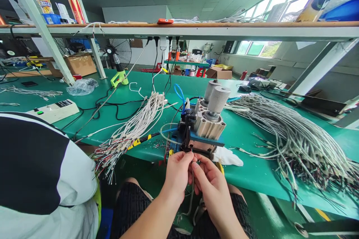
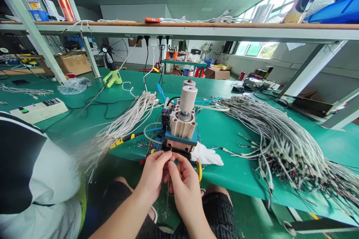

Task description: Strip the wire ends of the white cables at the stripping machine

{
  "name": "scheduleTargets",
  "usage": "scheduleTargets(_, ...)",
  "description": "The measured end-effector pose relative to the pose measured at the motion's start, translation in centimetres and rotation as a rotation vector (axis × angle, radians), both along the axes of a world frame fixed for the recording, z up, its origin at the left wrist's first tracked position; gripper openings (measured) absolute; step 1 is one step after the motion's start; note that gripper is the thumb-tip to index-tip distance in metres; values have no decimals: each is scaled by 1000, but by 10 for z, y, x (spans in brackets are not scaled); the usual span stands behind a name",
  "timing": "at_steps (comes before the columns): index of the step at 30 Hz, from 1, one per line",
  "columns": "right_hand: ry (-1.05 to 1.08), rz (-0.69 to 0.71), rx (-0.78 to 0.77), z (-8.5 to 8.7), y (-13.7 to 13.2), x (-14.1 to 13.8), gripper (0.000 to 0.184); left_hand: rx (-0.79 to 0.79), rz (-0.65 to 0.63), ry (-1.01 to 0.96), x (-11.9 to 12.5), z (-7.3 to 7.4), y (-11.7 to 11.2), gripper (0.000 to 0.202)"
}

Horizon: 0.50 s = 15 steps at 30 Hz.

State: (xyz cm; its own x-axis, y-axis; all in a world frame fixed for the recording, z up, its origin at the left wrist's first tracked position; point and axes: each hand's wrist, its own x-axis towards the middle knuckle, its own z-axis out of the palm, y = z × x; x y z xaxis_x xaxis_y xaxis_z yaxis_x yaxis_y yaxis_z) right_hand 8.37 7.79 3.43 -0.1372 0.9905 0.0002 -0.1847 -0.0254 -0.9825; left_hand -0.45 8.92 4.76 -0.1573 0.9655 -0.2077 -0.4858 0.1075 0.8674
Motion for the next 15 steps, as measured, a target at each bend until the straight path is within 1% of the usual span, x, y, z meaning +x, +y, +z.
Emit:
scheduleTargets(8,-10,-6,1,2,-1,0,52,-5,6,8,0,0,0,29)
scheduleTargets(15,-14,-4,0,-1,1,0,55,4,5,22,1,-5,1,29)
